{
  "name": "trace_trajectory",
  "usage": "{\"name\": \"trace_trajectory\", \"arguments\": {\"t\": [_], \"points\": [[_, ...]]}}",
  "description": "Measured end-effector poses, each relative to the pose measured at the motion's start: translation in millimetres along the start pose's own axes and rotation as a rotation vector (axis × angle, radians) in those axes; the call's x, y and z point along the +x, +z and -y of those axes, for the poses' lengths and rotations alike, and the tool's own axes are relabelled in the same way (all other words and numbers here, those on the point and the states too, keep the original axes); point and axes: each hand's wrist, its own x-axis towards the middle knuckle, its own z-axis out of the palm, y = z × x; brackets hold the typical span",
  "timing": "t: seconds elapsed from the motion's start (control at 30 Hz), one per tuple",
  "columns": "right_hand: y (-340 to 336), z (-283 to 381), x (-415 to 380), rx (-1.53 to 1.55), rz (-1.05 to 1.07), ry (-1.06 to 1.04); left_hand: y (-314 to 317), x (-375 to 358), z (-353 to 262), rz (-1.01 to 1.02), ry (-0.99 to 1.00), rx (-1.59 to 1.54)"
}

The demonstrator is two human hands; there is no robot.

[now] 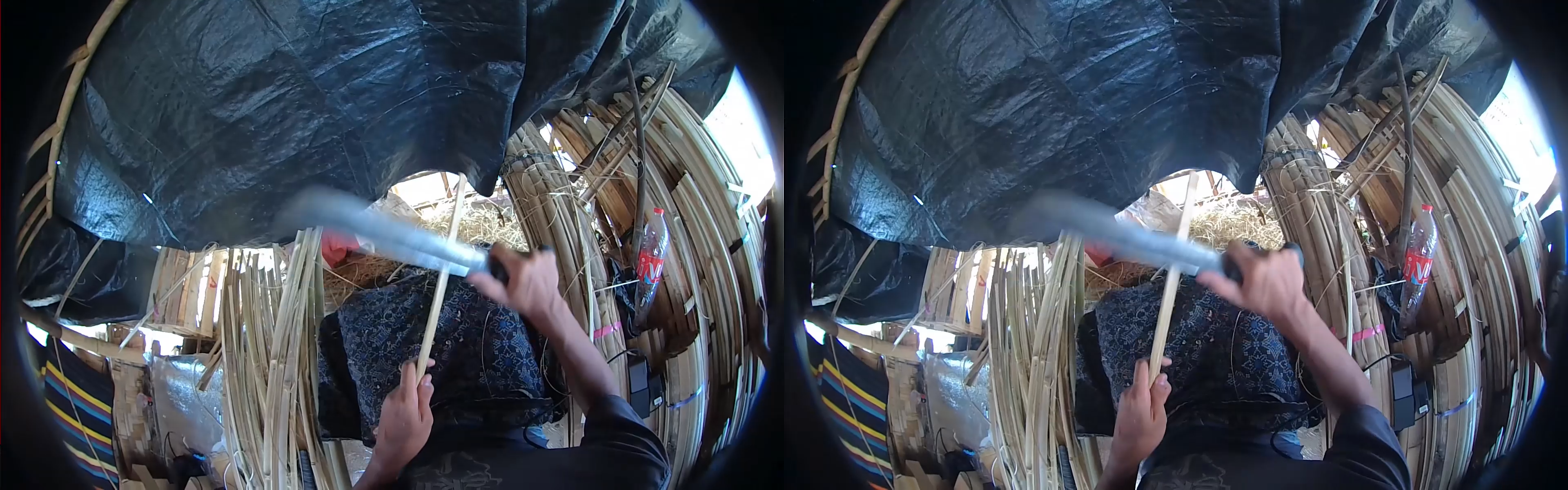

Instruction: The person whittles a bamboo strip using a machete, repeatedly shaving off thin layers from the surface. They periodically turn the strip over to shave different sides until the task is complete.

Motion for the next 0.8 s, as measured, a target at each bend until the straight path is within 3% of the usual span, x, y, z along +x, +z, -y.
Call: {"name": "trace_trajectory", "arguments": {"t": [0.07, 0.13, 0.23, 0.27, 0.33, 0.4, 0.47, 0.5, 0.6, 0.67, 0.7, 0.8], "points": [[9.4, -9.3, 7.8, 0.041, -0.150, 0.125, 0.7, -10.6, 3.7, 0.056, -0.041, 0.004], [8.2, 2.5, -5.4, 0.145, 0.044, 0.219, 5.0, -10.5, 6.8, 0.044, -0.038, -0.018], [20.3, 20.0, -32.0, 0.074, 0.048, -0.178, 4.8, -2.7, 8.4, 0.050, -0.115, -0.168], [27.9, 21.0, -32.6, 0.057, -0.112, -0.274, 4.4, -2.5, 10.6, 0.053, -0.155, -0.239], [29.8, 7.5, -26.5, 0.035, -0.136, -0.300, 2.2, -7.6, 15.1, 0.055, -0.205, -0.306], [41.7, -14.4, -16.4, 0.089, -0.143, -0.030, 0.3, -22.2, 20.8, 0.115, -0.261, -0.256], [46.1, -31.9, 0.3, 0.246, -0.068, 0.416, 1.2, -35.3, 27.1, 0.106, -0.265, -0.266], [43.2, -36.6, 8.0, 0.271, -0.065, 0.534, 1.8, -40.6, 30.1, 0.088, -0.257, -0.225], [51.1, -38.9, -6.6, 0.345, -0.143, 0.566, 0.8, -41.5, 36.2, 0.023, -0.253, -0.151], [55.8, -14.8, -30.4, 0.633, -0.003, 0.711, 3.4, -37.5, 37.3, -0.015, -0.270, -0.131], [66.0, -3.0, -45.0, 0.724, -0.053, 0.583, 3.6, -33.3, 36.6, -0.029, -0.276, -0.140], [51.5, 30.5, -67.6, 0.641, 0.166, 0.303, 7.3, -24.6, 39.7, -0.010, -0.273, -0.215]]}}
